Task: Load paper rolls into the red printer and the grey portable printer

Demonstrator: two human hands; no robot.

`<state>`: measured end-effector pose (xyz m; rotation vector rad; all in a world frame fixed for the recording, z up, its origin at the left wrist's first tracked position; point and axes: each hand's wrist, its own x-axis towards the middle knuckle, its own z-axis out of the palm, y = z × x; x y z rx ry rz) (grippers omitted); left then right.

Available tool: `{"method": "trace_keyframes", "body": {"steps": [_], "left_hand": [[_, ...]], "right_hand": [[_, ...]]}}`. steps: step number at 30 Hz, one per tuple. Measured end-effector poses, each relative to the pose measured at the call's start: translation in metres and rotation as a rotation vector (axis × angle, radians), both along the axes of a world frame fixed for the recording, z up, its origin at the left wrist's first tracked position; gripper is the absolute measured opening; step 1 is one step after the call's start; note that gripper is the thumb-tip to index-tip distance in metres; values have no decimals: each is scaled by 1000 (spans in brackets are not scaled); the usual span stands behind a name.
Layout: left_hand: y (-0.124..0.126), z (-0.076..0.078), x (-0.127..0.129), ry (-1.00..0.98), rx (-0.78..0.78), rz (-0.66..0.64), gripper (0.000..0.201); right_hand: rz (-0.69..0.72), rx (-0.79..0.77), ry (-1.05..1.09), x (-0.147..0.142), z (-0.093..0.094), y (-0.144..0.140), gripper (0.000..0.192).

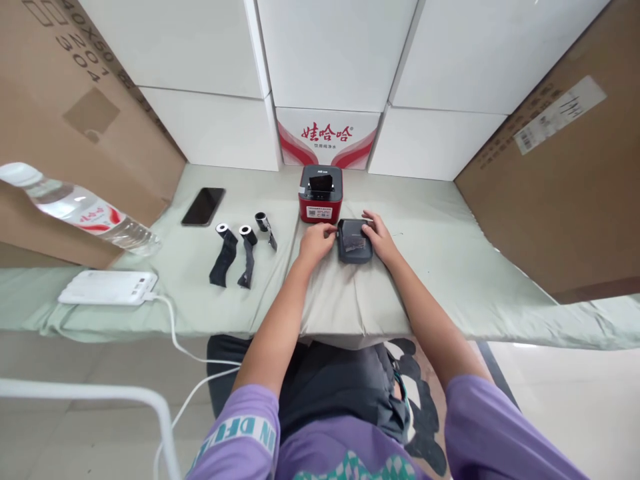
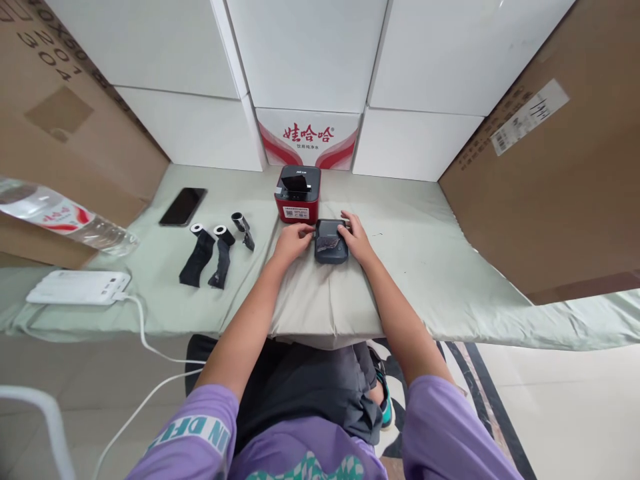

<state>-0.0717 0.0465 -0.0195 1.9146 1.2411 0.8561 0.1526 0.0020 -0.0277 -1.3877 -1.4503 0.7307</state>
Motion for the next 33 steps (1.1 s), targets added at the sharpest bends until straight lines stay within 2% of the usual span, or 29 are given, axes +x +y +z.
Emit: {"method": "trace_keyframes", "body": {"steps": [5,12,17,21,27,33], "left_hand": [[-6,3,1,17,-25,31,21],[-4,6,-1,-10,-92,4,16],[-9,12,4,-116,-277,-7,16],[-7,10,8,-194,-383,-1,14],[-4,7,9,-286,-423,-9,15],[-4,13,11,-249,-464,24,16]], "right_hand": [[-32,-8,28,0,-2,1,62],[-31,-18,19,1,-1,1,64],[-51,-22,25,2,-1,1,68],[-56,-31,30,2,-1,1,70],[-72,-8,40,3,0,2,70],[-96,21,46,4,-4,6,72]]}}
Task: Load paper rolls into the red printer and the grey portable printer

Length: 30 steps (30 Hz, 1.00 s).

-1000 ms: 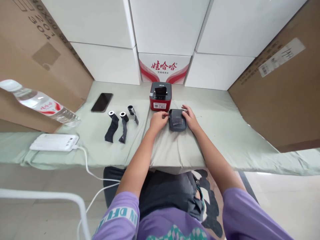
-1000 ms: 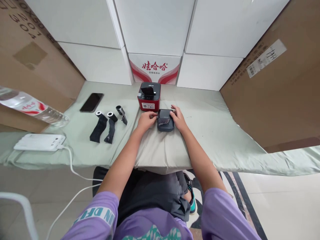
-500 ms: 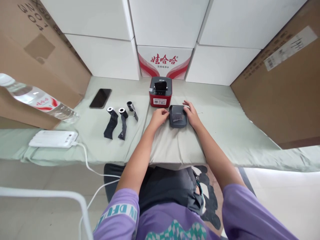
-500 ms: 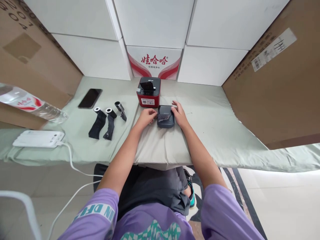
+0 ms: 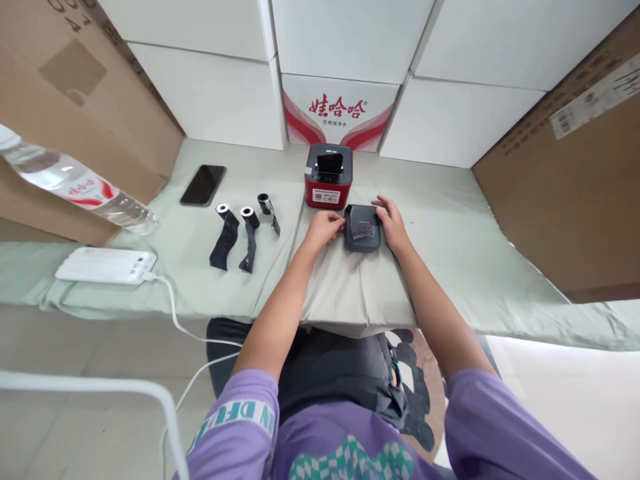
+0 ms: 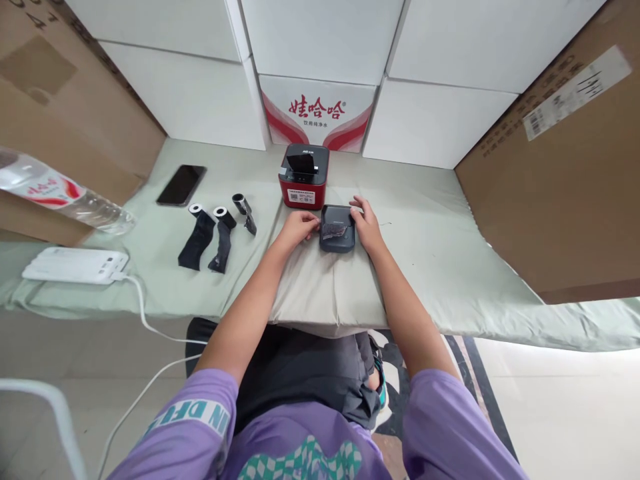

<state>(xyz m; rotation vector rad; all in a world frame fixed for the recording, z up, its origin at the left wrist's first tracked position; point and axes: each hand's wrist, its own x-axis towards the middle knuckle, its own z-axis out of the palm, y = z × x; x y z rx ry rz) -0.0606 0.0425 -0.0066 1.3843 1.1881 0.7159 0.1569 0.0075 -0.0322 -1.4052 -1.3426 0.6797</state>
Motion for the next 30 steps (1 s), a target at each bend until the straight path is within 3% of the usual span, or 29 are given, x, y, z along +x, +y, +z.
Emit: {"method": "trace_keyframes", "body": {"steps": [11,15,21,27,30], "left_hand": [[-3,16,1,55,-88,-38,19],[-1,9,2,67,-111,-63,16],[-3,-2,6,214,101,-14,23],[-27,10,17,704,363,127,39],[-32,6,17,791,434,110,43]], "right_hand": [[-25,17,25,1,-3,2,72],[-29,12,16,1,-1,2,69],[-29,21,10,-1,0,3,69],[-3,-11,-23,1,-4,4,75],[14,-23,-46,3,-5,4,78]]}}
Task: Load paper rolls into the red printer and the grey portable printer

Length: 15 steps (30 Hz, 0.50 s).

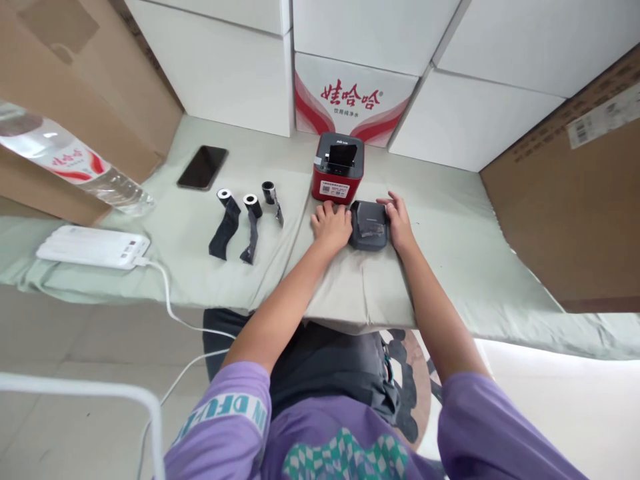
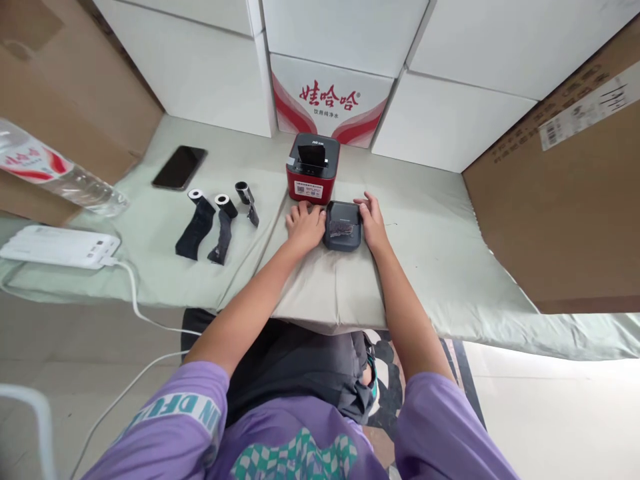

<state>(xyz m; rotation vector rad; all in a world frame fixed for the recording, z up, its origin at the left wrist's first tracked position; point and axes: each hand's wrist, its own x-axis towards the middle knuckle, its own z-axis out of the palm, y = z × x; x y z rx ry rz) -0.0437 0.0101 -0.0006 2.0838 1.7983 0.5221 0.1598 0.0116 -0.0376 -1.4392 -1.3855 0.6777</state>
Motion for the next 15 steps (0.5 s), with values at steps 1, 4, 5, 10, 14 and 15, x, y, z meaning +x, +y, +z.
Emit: {"method": "trace_keyframes", "body": {"steps": [1,4,5,10,14,15], "left_hand": [[0,-2,-1,10,1,-16,43],[1,-8,-3,29,14,-22,46],[2,-9,-3,35,19,-17,46],[3,-7,-2,59,-24,-31,48],[3,-8,-3,69,-41,-43,48],[2,-9,-3,64,-24,-44,48]], "right_hand": [[6,-5,-7,0,-1,0,81],[-11,-23,-37,-2,-3,0,88],[-29,-28,-51,-3,-4,-1,90],[-99,-57,-111,-8,-8,-2,90],[-105,-60,-108,-10,-8,-2,94],[-103,-57,-98,-10,-8,-2,95]]}}
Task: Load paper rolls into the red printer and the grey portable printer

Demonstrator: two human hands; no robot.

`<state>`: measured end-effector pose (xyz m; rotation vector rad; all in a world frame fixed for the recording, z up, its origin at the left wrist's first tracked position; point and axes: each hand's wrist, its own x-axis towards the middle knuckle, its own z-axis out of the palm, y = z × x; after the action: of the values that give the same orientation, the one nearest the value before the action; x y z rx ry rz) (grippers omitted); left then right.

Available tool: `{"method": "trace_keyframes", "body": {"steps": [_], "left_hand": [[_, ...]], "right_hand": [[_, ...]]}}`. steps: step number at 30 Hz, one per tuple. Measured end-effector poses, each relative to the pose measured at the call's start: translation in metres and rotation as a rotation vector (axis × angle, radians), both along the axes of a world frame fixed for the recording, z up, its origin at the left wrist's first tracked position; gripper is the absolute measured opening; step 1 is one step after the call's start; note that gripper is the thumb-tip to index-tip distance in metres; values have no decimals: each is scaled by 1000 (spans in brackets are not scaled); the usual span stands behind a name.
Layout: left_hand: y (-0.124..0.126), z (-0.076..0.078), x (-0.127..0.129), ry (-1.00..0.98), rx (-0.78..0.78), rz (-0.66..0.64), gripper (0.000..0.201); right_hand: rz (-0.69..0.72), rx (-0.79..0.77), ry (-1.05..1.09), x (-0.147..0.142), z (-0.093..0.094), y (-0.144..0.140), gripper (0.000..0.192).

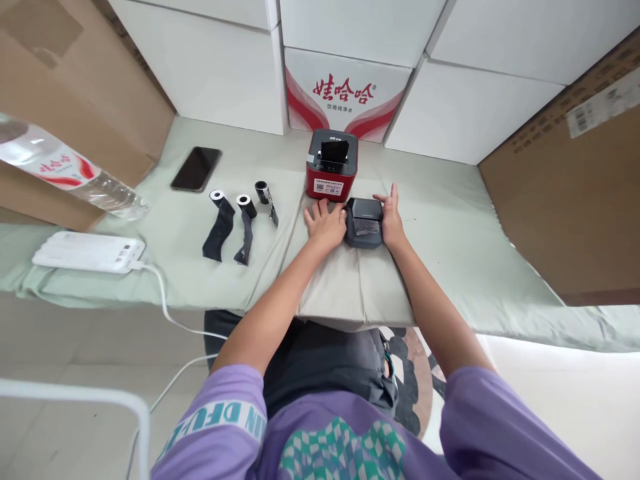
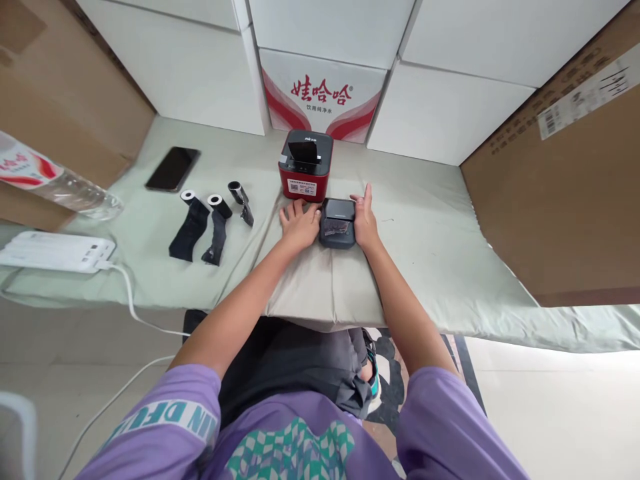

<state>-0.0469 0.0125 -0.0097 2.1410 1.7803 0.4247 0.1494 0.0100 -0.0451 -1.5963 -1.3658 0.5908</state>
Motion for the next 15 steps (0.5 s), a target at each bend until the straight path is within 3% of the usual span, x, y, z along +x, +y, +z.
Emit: {"method": "trace_keyframes", "body": {"steps": [6,15], "left_hand": [[-2,-6,0,-71,84,12,47],[-1,-1,-1,-91,79,41,47]], "right_hand": [[11,47,22,1,3,-1,92],[77,51,64,5,4,3,89]]}}
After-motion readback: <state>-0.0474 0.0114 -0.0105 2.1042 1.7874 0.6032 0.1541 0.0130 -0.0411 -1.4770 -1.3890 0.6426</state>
